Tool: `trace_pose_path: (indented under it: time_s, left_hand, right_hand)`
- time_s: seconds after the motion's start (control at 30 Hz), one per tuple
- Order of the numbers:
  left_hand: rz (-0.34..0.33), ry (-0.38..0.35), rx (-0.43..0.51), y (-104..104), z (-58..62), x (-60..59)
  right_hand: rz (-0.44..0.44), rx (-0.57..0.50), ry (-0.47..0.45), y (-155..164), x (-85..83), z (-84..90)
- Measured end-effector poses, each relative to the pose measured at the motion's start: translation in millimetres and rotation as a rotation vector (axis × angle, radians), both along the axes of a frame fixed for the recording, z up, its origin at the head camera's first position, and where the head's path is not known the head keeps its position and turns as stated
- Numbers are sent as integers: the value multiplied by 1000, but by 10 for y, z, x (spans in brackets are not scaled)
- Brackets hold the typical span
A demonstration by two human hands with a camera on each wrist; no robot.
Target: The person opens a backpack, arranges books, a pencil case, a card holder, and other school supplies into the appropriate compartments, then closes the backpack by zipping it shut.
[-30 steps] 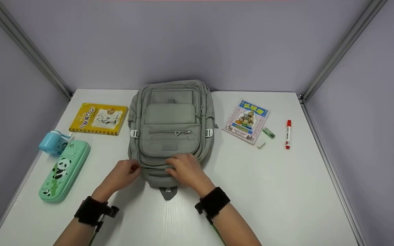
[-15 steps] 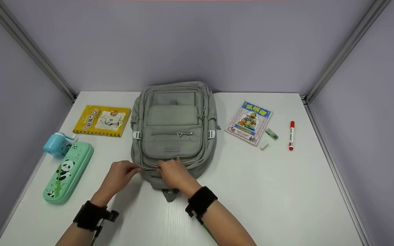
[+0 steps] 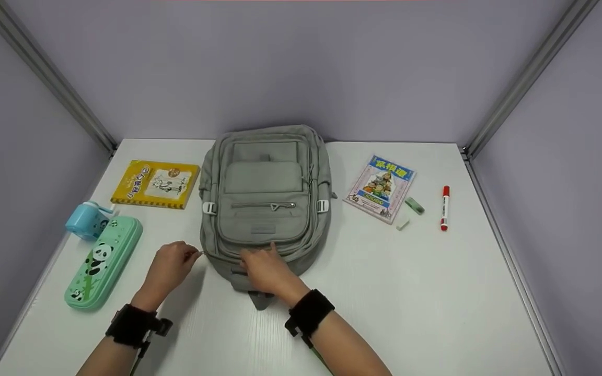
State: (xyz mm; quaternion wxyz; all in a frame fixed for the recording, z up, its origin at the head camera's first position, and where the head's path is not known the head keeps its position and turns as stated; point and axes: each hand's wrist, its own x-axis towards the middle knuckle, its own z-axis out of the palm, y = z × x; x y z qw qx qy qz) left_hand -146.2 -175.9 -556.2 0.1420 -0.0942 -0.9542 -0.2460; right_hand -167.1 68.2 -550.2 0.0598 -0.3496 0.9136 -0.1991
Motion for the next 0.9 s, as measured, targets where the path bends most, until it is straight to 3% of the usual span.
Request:
trace_pose_path:
  time_s: [0.33, 0.53, 0.77, 0.9]
  left_hand:
    - [47, -50, -26, -58, 6, -145]
    - [62, -90, -72, -114, -33, -325]
    - [88, -159, -106, -158, -53, -520]
    - [102, -156, -166, -157, -13, -664]
  right_hand:
    - [31, -20, -21, 48, 35, 11]
    - [57, -5, 39, 52, 29, 2]
    - [77, 34, 34, 58, 30, -19]
    - [84, 49, 36, 64, 30, -17]
